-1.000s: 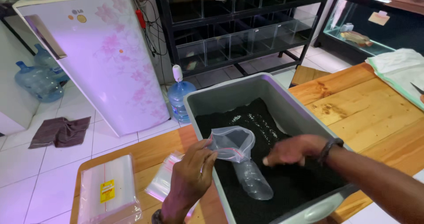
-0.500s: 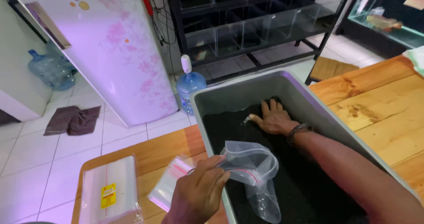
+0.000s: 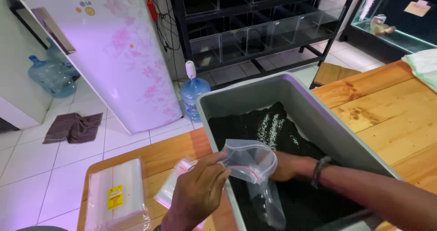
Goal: The person scoops black gravel from a large tub into small plastic bags using a plastic cup. They seal the bags and place them into a green bucket, repeating the process for multiple bags.
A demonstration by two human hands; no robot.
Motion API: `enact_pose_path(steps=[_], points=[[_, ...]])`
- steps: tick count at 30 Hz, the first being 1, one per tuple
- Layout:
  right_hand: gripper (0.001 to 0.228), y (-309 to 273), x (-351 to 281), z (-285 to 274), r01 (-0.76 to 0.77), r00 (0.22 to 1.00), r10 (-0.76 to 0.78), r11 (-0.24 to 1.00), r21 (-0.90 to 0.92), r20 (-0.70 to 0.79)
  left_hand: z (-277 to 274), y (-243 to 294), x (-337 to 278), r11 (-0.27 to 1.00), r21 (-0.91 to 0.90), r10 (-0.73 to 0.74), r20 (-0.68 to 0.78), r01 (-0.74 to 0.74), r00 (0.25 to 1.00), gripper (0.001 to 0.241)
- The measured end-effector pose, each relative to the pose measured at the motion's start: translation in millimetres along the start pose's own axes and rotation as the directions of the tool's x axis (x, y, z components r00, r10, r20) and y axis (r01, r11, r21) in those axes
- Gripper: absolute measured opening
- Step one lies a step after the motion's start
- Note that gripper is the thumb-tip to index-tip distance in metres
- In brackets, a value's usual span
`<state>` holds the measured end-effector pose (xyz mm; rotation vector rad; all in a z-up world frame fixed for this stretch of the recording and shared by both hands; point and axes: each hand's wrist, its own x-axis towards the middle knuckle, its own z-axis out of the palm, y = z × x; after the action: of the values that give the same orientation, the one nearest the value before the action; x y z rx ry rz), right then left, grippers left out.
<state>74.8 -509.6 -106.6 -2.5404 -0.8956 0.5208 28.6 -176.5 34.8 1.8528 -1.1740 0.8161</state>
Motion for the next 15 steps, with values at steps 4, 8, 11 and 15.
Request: enact_pose_path(steps=[4, 8, 11, 15], points=[[0.026, -52, -21, -50, 0.204, 0.97, -0.229, 0.952, 0.229, 0.087, -9, 3, 0, 1.0, 0.002, 0.008, 0.007, -0.008, 1.0, 0.006], [0.028, 1, 7, -62, -0.141, 0.982, 0.129, 0.987, -0.076, -0.136, -17, 5, 3, 0.999, 0.001, 0.032, 0.012, -0.032, 0.999, 0.005], [0.053, 29, 37, -62, -0.483, 0.829, 0.449, 0.875, -0.022, -0.332, -28, 10, 5, 0.999, -0.005, 0.048, 0.038, -0.048, 0.998, 0.008], [0.083, 58, 76, -64, -0.604, 0.673, 0.627, 0.772, 0.197, -0.392, -37, 9, 10, 0.996, -0.068, 0.071, 0.093, -0.065, 0.993, 0.008]])
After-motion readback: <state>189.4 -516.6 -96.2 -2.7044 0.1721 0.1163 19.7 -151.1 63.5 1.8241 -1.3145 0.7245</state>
